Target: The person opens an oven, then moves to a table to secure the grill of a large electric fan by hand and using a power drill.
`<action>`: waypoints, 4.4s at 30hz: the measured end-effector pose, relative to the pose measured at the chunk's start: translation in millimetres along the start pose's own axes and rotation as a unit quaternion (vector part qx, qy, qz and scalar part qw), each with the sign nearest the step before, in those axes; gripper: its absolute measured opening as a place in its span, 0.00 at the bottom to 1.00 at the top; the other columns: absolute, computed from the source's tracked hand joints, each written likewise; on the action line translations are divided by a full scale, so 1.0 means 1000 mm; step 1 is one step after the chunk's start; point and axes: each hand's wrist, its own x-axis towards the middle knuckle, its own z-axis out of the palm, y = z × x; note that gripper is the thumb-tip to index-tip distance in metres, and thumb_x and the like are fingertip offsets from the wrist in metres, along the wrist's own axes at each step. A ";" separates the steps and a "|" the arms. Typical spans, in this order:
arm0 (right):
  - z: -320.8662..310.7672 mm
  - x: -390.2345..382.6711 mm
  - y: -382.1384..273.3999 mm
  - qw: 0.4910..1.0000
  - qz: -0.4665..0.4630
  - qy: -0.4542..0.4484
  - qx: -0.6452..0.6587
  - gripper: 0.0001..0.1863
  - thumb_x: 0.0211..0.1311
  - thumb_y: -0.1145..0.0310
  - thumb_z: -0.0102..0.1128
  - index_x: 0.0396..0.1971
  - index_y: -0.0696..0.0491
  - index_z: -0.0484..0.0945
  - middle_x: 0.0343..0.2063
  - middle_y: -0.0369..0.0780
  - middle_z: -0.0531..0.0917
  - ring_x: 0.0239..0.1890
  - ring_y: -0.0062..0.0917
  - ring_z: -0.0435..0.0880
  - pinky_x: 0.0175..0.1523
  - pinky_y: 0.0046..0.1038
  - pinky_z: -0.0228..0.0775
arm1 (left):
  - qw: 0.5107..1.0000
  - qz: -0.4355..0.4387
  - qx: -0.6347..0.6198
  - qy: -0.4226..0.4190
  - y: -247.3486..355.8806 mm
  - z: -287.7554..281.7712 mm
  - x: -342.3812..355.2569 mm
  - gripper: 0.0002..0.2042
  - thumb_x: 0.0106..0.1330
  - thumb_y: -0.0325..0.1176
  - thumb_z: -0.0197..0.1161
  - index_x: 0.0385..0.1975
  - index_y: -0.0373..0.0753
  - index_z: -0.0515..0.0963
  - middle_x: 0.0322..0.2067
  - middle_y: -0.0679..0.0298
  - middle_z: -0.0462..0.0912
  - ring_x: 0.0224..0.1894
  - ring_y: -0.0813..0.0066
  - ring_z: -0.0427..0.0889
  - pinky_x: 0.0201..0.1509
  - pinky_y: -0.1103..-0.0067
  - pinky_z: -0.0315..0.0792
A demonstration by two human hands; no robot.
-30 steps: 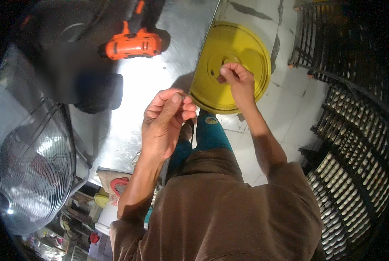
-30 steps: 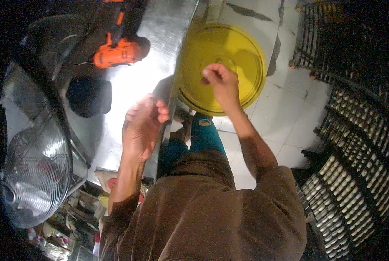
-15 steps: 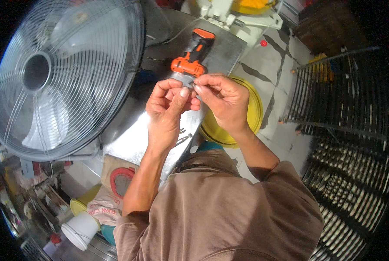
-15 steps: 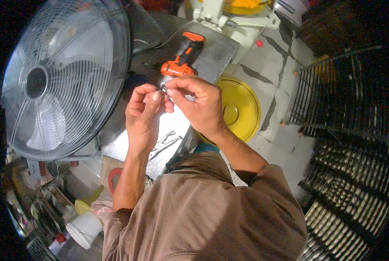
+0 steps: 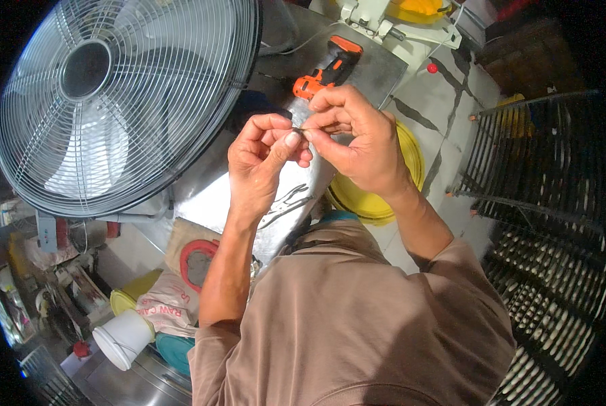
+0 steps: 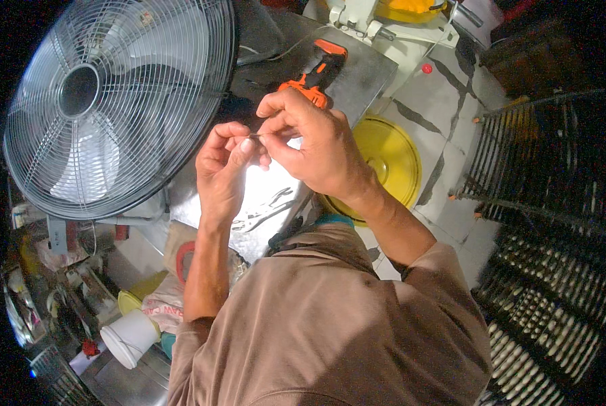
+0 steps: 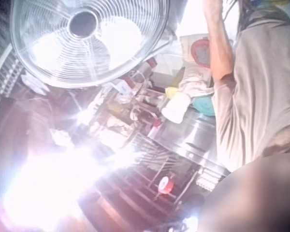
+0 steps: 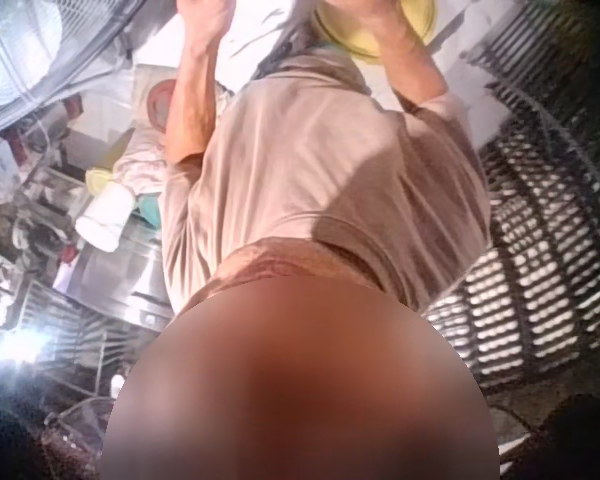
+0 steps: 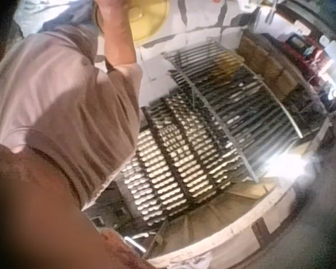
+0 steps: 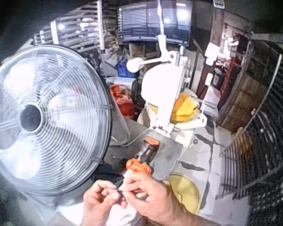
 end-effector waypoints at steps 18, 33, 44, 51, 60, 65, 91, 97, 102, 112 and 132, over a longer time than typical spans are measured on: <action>0.005 0.024 0.033 0.983 0.117 0.068 0.122 0.11 0.57 0.78 0.61 0.40 0.60 0.77 0.30 0.41 0.85 0.36 0.23 0.87 0.39 0.24 0.78 | 0.954 0.134 0.215 0.161 -0.014 0.025 0.039 0.06 0.65 0.23 0.62 0.39 0.30 0.77 0.31 0.64 0.80 0.30 0.82 0.78 0.34 0.86 0.73; 0.026 0.084 0.091 0.934 0.107 0.070 0.335 0.11 0.60 0.80 0.60 0.43 0.61 0.75 0.31 0.37 0.84 0.33 0.14 0.82 0.39 0.19 0.76 | 0.884 0.186 0.411 0.121 0.004 0.002 0.094 0.07 0.63 0.19 0.61 0.40 0.29 0.79 0.38 0.57 0.80 0.34 0.78 0.80 0.38 0.83 0.76; 0.028 0.105 0.104 0.953 0.046 0.075 0.292 0.12 0.59 0.80 0.60 0.43 0.61 0.72 0.28 0.38 0.84 0.30 0.17 0.84 0.36 0.20 0.77 | 0.959 0.078 0.249 0.113 0.016 -0.011 0.123 0.06 0.64 0.21 0.63 0.39 0.30 0.79 0.36 0.61 0.79 0.34 0.78 0.80 0.40 0.82 0.75; 0.020 0.099 0.103 0.974 0.059 0.005 0.218 0.12 0.60 0.80 0.60 0.43 0.60 0.70 0.28 0.38 0.83 0.32 0.17 0.84 0.37 0.20 0.75 | 0.956 -0.006 0.243 0.165 0.017 -0.009 0.111 0.08 0.65 0.24 0.62 0.41 0.28 0.77 0.29 0.64 0.80 0.33 0.81 0.79 0.38 0.85 0.73; 0.044 0.091 0.119 0.954 0.127 -0.093 0.256 0.18 0.61 0.71 0.62 0.49 0.60 0.71 0.36 0.39 0.84 0.37 0.17 0.82 0.44 0.21 0.74 | 0.914 0.089 0.322 0.232 -0.003 -0.034 0.059 0.04 0.67 0.22 0.57 0.39 0.33 0.73 0.33 0.64 0.79 0.33 0.81 0.78 0.39 0.84 0.73; 0.048 0.160 0.178 0.985 0.120 0.011 0.127 0.25 0.62 0.55 0.62 0.48 0.62 0.72 0.43 0.44 0.81 0.43 0.24 0.79 0.46 0.26 0.71 | 0.683 0.313 0.538 0.382 0.042 -0.100 -0.020 0.05 0.66 0.21 0.56 0.40 0.31 0.72 0.33 0.61 0.78 0.33 0.79 0.76 0.37 0.83 0.71; 0.072 0.084 -0.013 0.898 0.176 -0.143 0.377 0.14 0.70 0.64 0.51 0.44 0.61 0.72 0.33 0.44 0.84 0.28 0.29 0.87 0.29 0.29 0.84 | 0.668 0.441 0.392 0.454 0.237 -0.203 -0.084 0.09 0.65 0.31 0.63 0.39 0.31 0.79 0.31 0.69 0.79 0.32 0.87 0.74 0.38 0.89 0.68; 0.061 0.092 -0.024 0.903 0.160 -0.124 0.378 0.12 0.69 0.64 0.52 0.42 0.59 0.73 0.31 0.44 0.85 0.25 0.28 0.86 0.28 0.27 0.83 | 0.749 0.448 0.358 0.331 0.156 -0.108 -0.118 0.05 0.63 0.22 0.57 0.37 0.29 0.76 0.34 0.58 0.77 0.32 0.75 0.76 0.38 0.82 0.72; 0.061 0.093 -0.028 0.916 0.142 -0.147 0.345 0.12 0.69 0.65 0.52 0.44 0.59 0.72 0.33 0.44 0.85 0.26 0.27 0.87 0.29 0.27 0.84 | 0.846 0.394 0.289 0.215 0.095 -0.050 -0.138 0.05 0.61 0.23 0.60 0.33 0.36 0.70 0.29 0.59 0.74 0.30 0.72 0.76 0.38 0.76 0.74; 0.059 0.096 -0.027 0.951 0.129 -0.138 0.245 0.15 0.67 0.62 0.54 0.42 0.60 0.72 0.31 0.42 0.85 0.24 0.22 0.85 0.28 0.22 0.82 | 0.913 0.354 0.001 0.203 0.084 -0.040 -0.121 0.08 0.61 0.31 0.58 0.34 0.39 0.66 0.28 0.65 0.66 0.32 0.69 0.70 0.46 0.69 0.67; 0.076 0.068 -0.068 0.917 -0.311 -0.074 -0.238 0.36 0.36 0.68 0.69 0.53 0.56 0.70 0.60 0.50 0.68 0.63 0.44 0.66 0.66 0.41 0.58 | 0.925 0.295 -0.188 0.146 0.103 -0.035 -0.116 0.10 0.56 0.27 0.66 0.29 0.41 0.69 0.30 0.63 0.73 0.27 0.81 0.70 0.24 0.92 0.64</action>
